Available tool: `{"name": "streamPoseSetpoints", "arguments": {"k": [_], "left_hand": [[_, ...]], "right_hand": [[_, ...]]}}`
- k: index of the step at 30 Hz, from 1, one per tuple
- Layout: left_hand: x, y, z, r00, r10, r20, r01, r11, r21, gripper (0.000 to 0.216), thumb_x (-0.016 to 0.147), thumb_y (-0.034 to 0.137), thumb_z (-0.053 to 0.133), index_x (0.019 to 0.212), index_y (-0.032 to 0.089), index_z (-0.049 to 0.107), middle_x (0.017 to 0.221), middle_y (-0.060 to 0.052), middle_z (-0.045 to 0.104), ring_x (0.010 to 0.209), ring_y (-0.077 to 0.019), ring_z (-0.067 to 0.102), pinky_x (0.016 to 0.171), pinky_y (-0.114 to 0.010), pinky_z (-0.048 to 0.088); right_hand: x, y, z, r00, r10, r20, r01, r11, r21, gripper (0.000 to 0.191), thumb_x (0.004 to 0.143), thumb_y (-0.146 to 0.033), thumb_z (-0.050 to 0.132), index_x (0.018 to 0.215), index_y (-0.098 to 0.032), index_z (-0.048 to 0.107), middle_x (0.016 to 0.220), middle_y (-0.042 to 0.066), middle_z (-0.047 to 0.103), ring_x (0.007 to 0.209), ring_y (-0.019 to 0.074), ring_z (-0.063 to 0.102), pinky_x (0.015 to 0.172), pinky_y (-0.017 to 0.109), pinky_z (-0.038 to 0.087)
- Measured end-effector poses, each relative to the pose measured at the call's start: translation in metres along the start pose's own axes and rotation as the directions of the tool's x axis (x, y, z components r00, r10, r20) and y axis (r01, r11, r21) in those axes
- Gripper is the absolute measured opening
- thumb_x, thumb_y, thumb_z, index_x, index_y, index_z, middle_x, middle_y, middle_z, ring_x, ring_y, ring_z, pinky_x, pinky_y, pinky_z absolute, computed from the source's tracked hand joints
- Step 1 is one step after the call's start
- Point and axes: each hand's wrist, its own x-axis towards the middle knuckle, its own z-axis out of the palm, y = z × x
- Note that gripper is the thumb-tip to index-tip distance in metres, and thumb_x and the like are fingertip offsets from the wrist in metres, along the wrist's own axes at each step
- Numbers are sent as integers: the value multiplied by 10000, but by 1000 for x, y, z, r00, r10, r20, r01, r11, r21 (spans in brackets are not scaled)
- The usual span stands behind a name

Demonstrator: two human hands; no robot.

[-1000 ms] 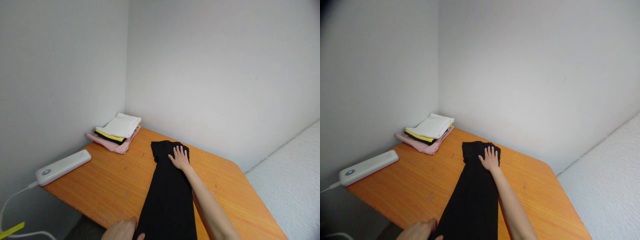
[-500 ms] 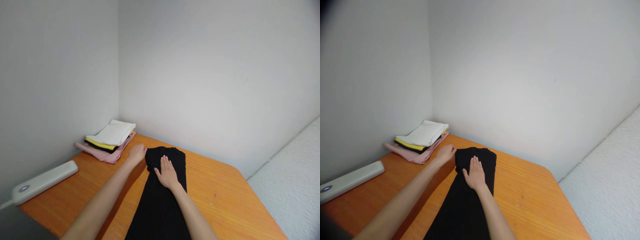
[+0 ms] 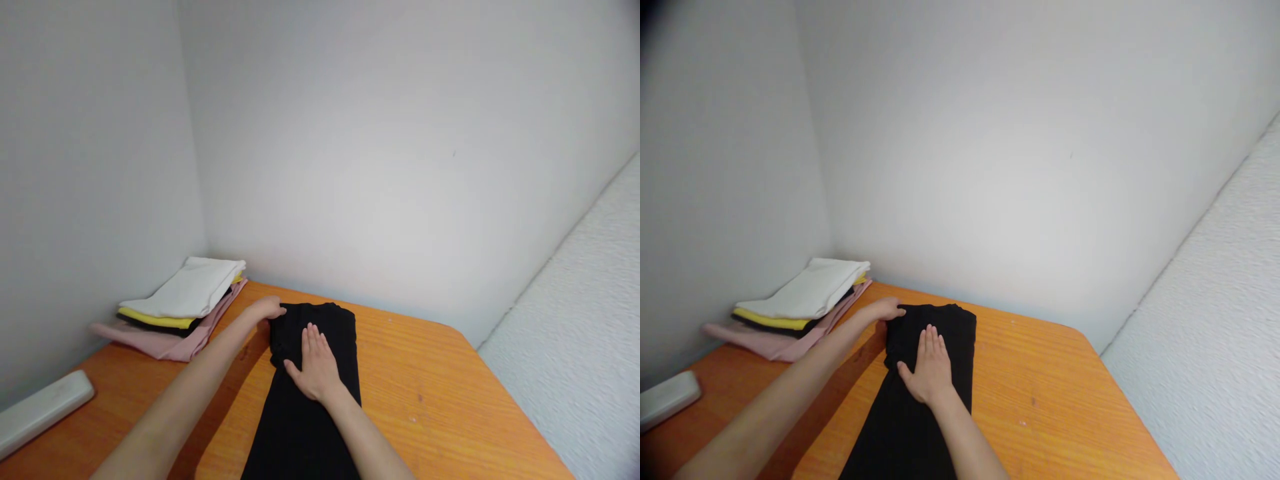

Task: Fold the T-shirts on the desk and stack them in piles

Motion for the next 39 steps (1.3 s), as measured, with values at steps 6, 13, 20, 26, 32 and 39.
{"name": "streamPoseSetpoints", "arguments": {"k": [6,13,20,26,32,39], "left_hand": [[-2,27,-31,992,46,119,-53,997,54,302,931,409,555,963,120,636,823,-22,668,695,-129,642,671,-307,550],[-15,80,-29,989,128,71,-134,987,86,288,901,405,569,885,134,667,757,-24,688,696,-138,654,696,-302,537],[-12,88,-14,987,156,-30,-152,982,117,187,766,284,566,771,170,713,712,-74,722,766,-213,688,671,-267,507],[-13,85,3,970,223,-97,-216,973,76,178,767,301,577,804,185,706,783,-81,728,846,-244,685,711,-288,500],[-24,93,40,931,337,-141,-342,940,-11,235,827,367,585,905,167,680,966,-106,716,910,-239,662,754,-296,490],[-57,61,60,816,556,-155,-574,810,-120,238,892,328,538,1035,183,660,1009,-54,685,916,-168,636,856,-270,483]], "right_hand": [[-2,-3,-7,1000,13,8,-14,1000,14,875,906,-630,357,1492,6,225,1559,157,75,1448,289,45,1184,431,75],[-5,-13,-19,998,50,47,-50,999,5,813,927,-548,370,1481,32,237,1551,194,129,1448,302,51,1180,437,78],[-32,-72,-30,976,131,173,-138,990,26,794,927,-528,374,1496,3,218,1542,232,129,1421,403,98,1131,583,149],[-45,-91,-24,969,156,194,-155,988,-17,962,835,-703,443,1520,-76,190,1557,194,54,1409,441,-43,1083,700,9],[-45,-90,-16,977,143,159,-140,990,-29,925,846,-670,458,1502,-52,250,1524,226,205,1419,428,32,1070,716,6],[-57,-98,-43,950,95,297,-82,995,-56,952,783,-645,596,1493,-83,300,1498,244,277,1374,456,243,1034,664,287]]}}
